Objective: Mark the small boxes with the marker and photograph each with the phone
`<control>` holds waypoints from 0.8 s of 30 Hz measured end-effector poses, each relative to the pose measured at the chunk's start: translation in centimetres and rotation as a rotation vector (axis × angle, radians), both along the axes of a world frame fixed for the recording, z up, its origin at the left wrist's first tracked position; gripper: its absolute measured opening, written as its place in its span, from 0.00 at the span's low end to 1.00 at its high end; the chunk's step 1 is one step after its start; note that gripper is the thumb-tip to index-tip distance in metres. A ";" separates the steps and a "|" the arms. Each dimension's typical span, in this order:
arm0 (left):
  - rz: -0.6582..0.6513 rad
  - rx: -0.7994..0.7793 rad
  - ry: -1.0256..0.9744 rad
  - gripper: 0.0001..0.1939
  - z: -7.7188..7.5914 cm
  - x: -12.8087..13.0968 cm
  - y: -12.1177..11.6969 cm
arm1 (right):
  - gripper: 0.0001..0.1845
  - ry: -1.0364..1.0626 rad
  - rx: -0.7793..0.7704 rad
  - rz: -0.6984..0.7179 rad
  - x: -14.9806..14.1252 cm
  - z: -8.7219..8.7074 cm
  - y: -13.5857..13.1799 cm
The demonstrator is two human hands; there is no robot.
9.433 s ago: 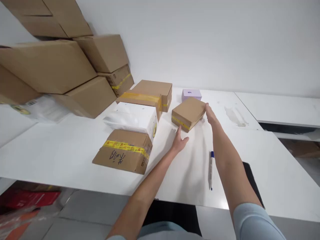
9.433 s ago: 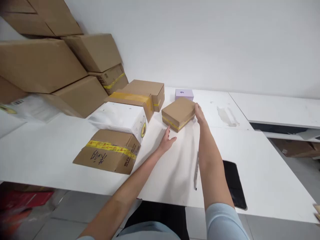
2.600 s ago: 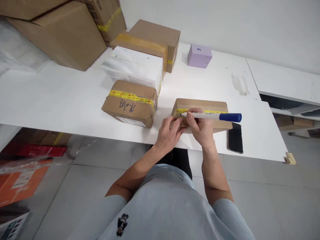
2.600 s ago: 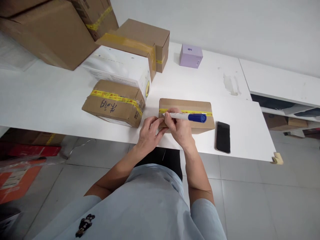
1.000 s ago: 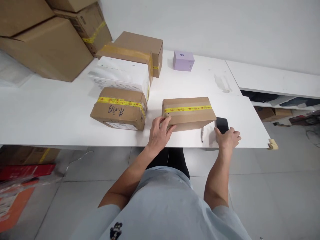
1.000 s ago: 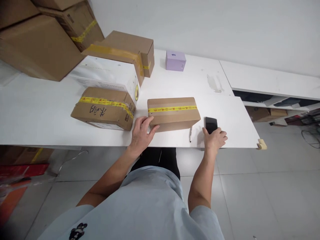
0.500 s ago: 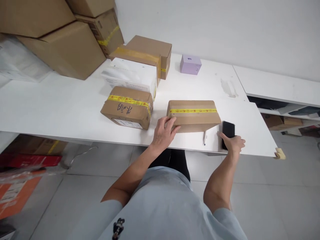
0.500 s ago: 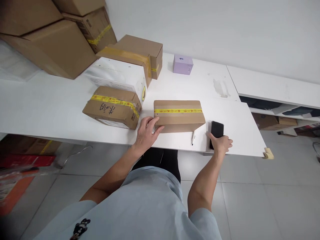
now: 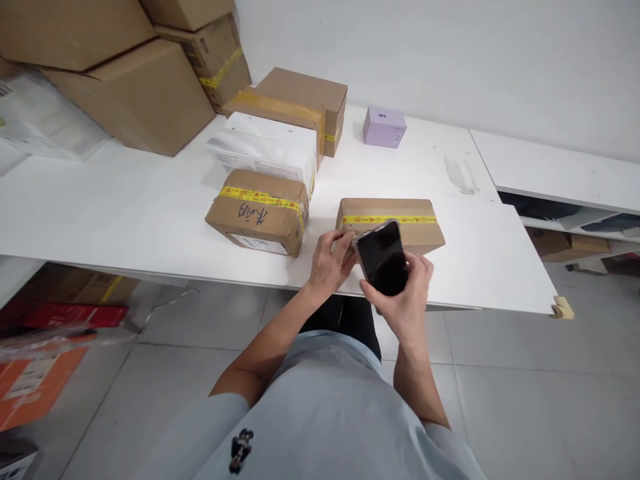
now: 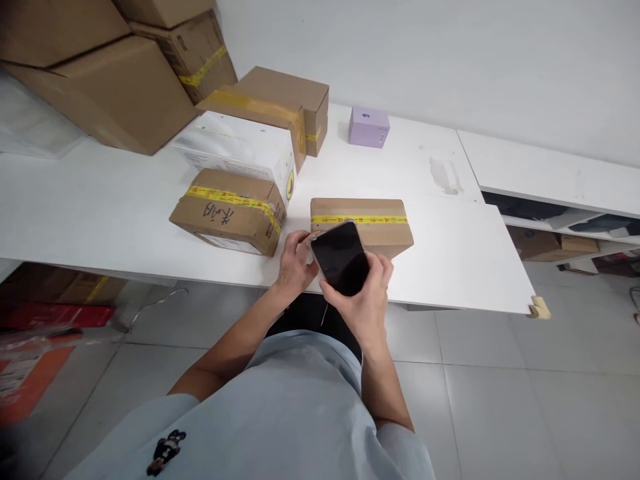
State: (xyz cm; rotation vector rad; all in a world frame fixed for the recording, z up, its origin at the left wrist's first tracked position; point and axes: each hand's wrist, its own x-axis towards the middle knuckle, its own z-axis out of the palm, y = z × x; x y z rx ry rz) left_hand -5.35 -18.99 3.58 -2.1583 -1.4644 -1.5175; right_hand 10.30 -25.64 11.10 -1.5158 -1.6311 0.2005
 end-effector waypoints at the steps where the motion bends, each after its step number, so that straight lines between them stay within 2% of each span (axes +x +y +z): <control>1: -0.007 0.006 0.000 0.17 -0.3 0.0 0.1 | 0.37 -0.006 0.017 0.009 -0.9 0.1 0.3; 6: -0.009 -0.004 0.008 0.16 -1.1 -0.4 0.4 | 0.37 -0.017 0.062 -0.004 -3.0 0.2 1.4; 14: -0.071 -0.048 -0.089 0.18 -0.7 -0.7 0.3 | 0.38 -0.047 0.116 0.008 -3.4 0.3 1.8; 20: -0.018 0.015 -0.069 0.16 -1.2 -0.4 0.6 | 0.38 -0.093 0.131 0.004 -3.4 0.0 2.0; 24: 0.009 -0.021 -0.050 0.16 -1.5 -0.2 0.6 | 0.38 -0.109 0.128 0.002 -3.3 -0.2 2.2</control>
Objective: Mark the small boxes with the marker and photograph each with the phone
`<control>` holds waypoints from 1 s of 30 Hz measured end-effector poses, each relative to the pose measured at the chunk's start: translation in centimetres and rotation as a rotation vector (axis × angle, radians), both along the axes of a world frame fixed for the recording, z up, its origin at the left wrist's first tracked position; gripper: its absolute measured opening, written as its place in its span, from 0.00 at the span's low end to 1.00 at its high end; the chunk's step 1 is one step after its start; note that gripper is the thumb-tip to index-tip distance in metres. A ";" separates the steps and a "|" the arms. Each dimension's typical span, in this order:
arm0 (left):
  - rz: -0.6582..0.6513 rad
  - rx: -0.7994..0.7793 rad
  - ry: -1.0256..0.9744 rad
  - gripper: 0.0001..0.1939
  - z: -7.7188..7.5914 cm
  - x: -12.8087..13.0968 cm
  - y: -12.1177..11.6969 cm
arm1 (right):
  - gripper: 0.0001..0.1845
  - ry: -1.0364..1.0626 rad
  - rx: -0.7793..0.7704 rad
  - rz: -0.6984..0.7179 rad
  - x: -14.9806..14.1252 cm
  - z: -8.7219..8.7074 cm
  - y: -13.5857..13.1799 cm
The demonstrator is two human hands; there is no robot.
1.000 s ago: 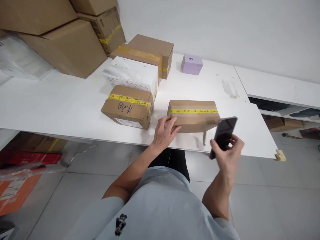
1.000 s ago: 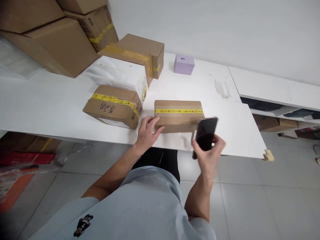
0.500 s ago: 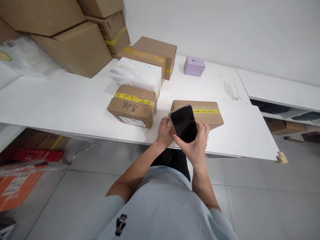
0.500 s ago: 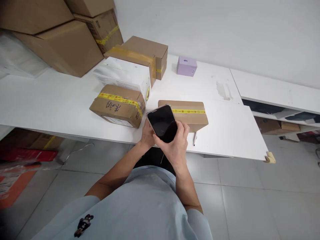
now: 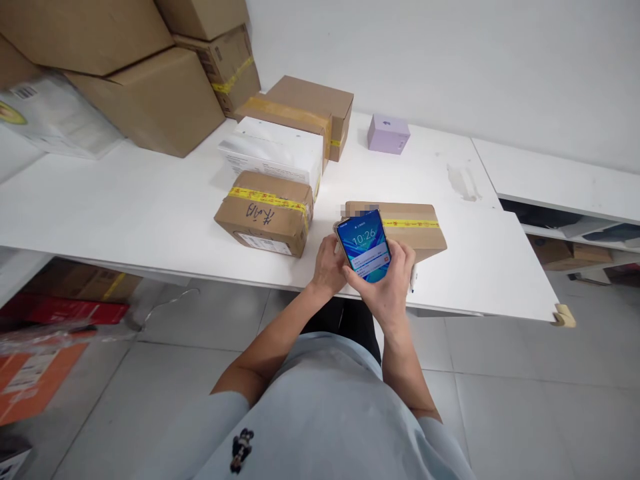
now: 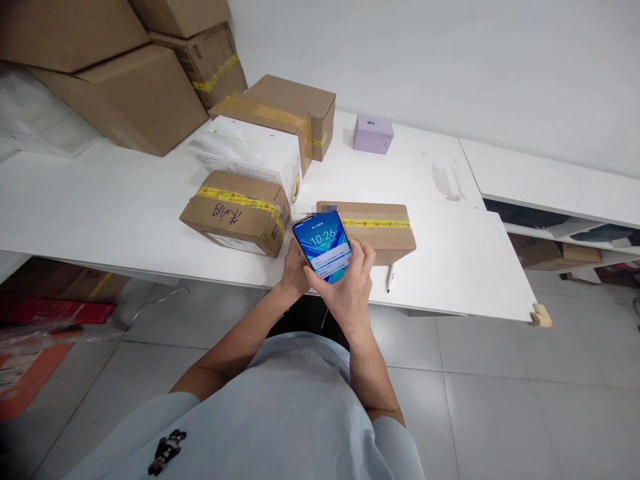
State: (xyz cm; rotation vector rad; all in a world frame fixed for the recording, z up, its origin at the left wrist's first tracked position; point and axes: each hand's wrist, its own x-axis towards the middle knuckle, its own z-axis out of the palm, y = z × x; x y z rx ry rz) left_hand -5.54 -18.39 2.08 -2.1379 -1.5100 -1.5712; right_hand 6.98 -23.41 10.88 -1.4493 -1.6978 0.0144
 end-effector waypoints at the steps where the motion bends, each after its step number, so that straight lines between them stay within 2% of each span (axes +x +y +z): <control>1: 0.002 -0.007 0.005 0.16 0.0 0.0 -0.1 | 0.38 0.002 -0.001 -0.001 0.0 0.0 0.0; 4: -0.001 -0.011 0.007 0.15 0.0 -0.1 -0.3 | 0.38 0.021 -0.008 0.001 0.0 0.0 0.1; 12: -0.012 -0.144 -0.019 0.15 0.3 -0.3 -0.4 | 0.38 0.056 -0.031 0.015 0.0 0.3 0.1; 17: 0.001 -0.138 -0.012 0.14 0.6 -0.3 -0.4 | 0.37 0.057 -0.021 0.026 0.0 0.3 0.1; 25: -0.013 -0.090 0.035 0.16 -0.1 -0.3 -0.4 | 0.37 0.067 -0.018 0.033 0.0 -0.2 0.3; 30: -0.034 -0.084 0.068 0.15 0.6 -0.1 -0.5 | 0.38 0.088 -0.049 -0.008 0.4 -0.1 0.1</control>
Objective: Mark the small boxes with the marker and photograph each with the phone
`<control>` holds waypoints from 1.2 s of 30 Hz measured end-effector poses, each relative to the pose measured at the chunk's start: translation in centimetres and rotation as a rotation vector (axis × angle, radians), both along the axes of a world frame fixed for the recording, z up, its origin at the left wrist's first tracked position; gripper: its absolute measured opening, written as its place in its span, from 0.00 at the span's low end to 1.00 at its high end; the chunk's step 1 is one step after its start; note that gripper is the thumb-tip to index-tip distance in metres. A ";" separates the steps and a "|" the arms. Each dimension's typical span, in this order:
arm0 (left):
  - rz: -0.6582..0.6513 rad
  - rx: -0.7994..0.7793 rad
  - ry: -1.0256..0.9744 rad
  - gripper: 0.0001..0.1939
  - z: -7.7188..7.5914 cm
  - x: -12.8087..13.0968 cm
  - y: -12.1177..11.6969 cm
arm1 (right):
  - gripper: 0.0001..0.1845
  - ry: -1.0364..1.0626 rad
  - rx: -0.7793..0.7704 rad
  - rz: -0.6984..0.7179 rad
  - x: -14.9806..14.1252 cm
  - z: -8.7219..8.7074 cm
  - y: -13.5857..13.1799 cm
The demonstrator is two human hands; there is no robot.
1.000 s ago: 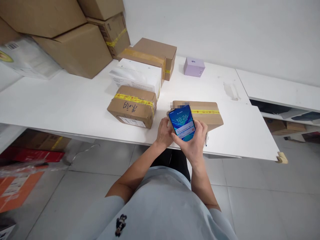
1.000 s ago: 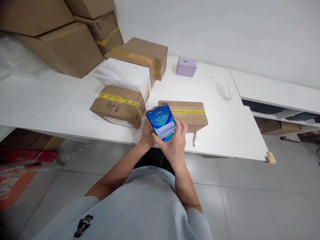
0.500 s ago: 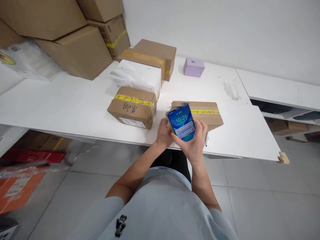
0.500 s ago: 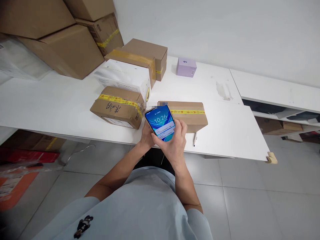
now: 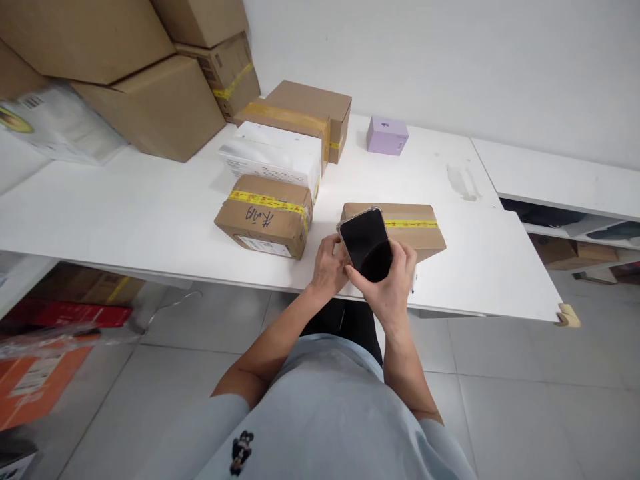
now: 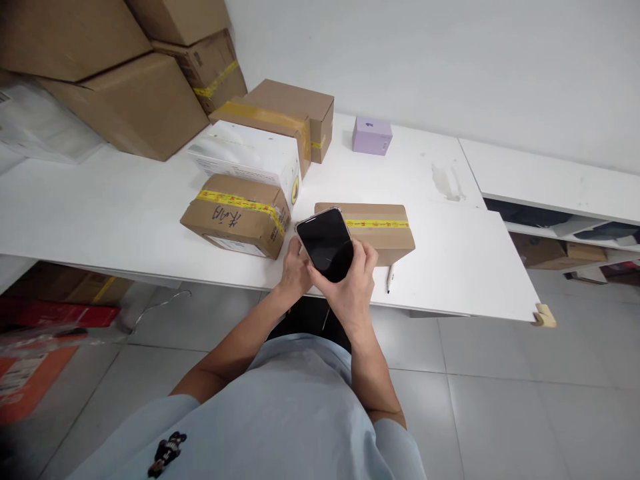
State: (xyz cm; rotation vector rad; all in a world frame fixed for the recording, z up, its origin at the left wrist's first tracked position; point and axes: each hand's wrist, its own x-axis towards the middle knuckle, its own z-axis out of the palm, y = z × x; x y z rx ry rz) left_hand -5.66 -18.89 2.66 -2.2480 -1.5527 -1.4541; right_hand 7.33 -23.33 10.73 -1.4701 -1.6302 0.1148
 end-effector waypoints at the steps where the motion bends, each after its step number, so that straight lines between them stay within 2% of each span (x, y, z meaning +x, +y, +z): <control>1: 0.010 0.002 -0.003 0.15 0.3 0.0 -0.1 | 0.39 0.009 0.014 -0.011 0.5 0.0 0.0; 4: 0.047 0.026 -0.010 0.17 1.0 0.1 -0.2 | 0.40 0.053 0.059 -0.119 3.5 0.1 0.0; 7: 0.052 0.045 0.000 0.17 1.4 0.1 -0.3 | 0.37 0.125 0.009 -0.400 8.3 0.0 0.6; 9: 0.046 0.041 -0.003 0.17 1.4 0.2 -0.2 | 0.37 0.154 -0.110 -0.608 11.7 -0.4 1.3; 11: 0.042 0.048 -0.021 0.17 1.5 0.2 -0.1 | 0.40 0.137 -0.312 -0.751 14.8 -1.2 2.0; 14: 0.031 0.082 -0.058 0.17 1.6 0.3 0.2 | 0.45 0.055 -0.585 -0.813 18.0 -2.9 3.2; 17: 0.027 0.090 -0.063 0.17 1.7 0.2 0.5 | 0.45 -0.048 -0.719 -0.788 19.5 -4.8 4.3; 20: 0.041 0.077 -0.042 0.17 1.6 0.0 0.9 | 0.48 -0.098 -0.786 -0.778 20.1 -6.1 5.3; 23: 0.060 0.082 -0.031 0.17 1.6 -0.2 1.6 | 0.51 -0.120 -0.843 -0.765 20.4 -6.5 6.1; 25: 0.068 0.091 -0.027 0.17 1.7 -0.4 2.1 | 0.53 -0.091 -0.852 -0.746 20.4 -6.0 6.1; 27: 0.068 0.097 -0.022 0.17 1.7 -0.5 2.7 | 0.53 0.039 -0.755 -0.633 19.7 -4.9 5.8; 30: 0.058 0.078 -0.012 0.17 1.8 -0.4 3.8 | 0.47 0.211 -0.460 -0.243 17.1 -2.9 5.4; 32: 0.055 0.047 -0.015 0.16 1.9 -0.3 4.8 | 0.47 0.099 -0.331 0.006 14.6 -1.9 6.0; 33: 0.052 0.031 -0.024 0.16 2.0 -0.2 5.3 | 0.46 0.000 -0.285 0.083 13.5 -1.6 6.8; 34: 0.047 0.012 -0.041 0.16 2.0 -0.1 5.9 | 0.43 -0.091 -0.252 0.135 12.4 -1.5 7.8; 36: 0.018 -0.030 -0.098 0.18 2.2 0.0 7.1 | 0.35 -0.203 -0.189 0.140 11.1 -1.8 10.5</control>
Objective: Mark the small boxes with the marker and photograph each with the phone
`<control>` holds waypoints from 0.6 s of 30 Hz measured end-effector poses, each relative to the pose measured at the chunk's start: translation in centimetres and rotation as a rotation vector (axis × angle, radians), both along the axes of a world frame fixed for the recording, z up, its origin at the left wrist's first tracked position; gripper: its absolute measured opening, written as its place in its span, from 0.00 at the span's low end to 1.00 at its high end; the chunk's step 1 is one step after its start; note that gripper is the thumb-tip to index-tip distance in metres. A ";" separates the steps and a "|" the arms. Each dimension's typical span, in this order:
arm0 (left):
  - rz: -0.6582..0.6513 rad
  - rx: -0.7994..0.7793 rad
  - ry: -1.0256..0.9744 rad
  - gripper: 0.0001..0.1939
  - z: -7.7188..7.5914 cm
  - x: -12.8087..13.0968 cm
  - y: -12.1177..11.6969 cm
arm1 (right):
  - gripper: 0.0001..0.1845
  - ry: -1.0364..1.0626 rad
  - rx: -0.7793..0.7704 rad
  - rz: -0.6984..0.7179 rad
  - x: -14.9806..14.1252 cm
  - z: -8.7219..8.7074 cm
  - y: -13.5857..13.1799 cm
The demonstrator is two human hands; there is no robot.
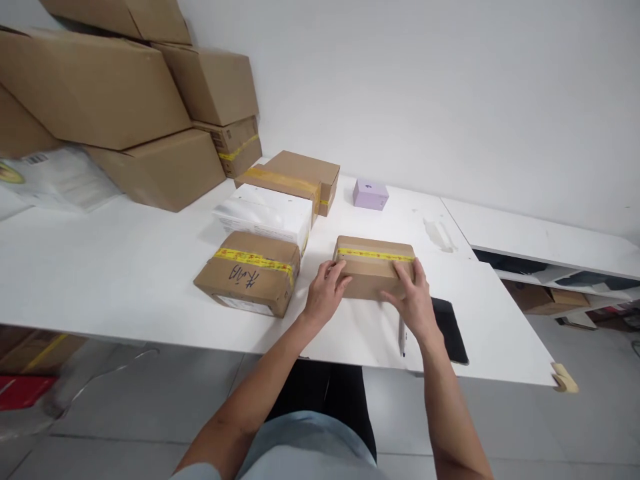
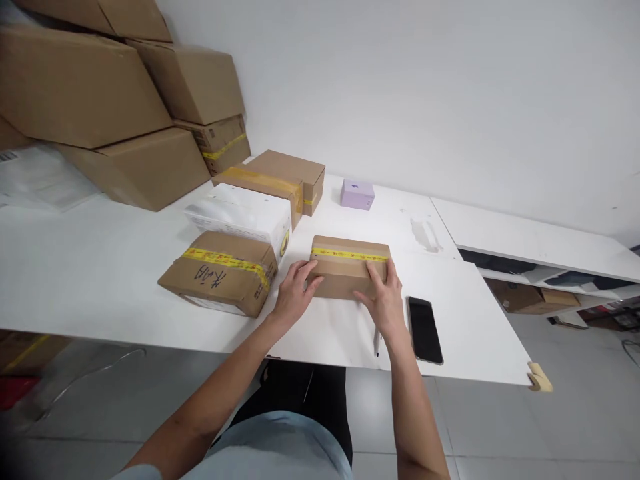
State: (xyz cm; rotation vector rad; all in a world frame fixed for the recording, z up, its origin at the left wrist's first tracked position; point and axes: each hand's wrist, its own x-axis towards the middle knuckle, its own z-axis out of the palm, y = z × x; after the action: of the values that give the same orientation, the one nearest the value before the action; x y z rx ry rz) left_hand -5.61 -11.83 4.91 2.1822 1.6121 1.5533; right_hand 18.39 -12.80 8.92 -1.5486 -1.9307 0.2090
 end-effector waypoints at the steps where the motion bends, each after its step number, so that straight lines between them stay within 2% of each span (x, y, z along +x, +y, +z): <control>1: -0.015 -0.024 -0.032 0.20 0.1 0.0 0.5 | 0.33 -0.024 0.025 -0.018 -0.3 -0.3 1.6; 5: -0.027 -0.148 -0.054 0.32 -0.1 0.2 1.3 | 0.32 -0.061 0.079 -0.097 -0.7 -0.9 8.1; 8: -0.055 -0.213 0.029 0.28 -1.0 0.5 0.2 | 0.32 -0.087 0.080 -0.112 -1.5 -0.7 12.7; 14: -0.244 -0.179 0.208 0.19 -3.1 1.7 -2.1 | 0.37 -0.111 -0.029 -0.111 -5.1 0.3 20.0; 16: -0.275 -0.163 0.239 0.17 -3.7 1.8 -2.3 | 0.37 -0.083 -0.067 -0.107 -5.3 0.9 22.0; 18: -0.289 -0.140 0.266 0.17 -4.1 1.7 -2.3 | 0.32 -0.018 -0.042 -0.091 -4.6 1.8 24.3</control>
State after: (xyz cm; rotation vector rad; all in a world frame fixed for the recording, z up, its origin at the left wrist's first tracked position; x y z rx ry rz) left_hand -3.90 -14.14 0.78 2.4887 1.3326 1.0811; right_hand 13.75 11.45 10.72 -1.6664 -1.8756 0.1988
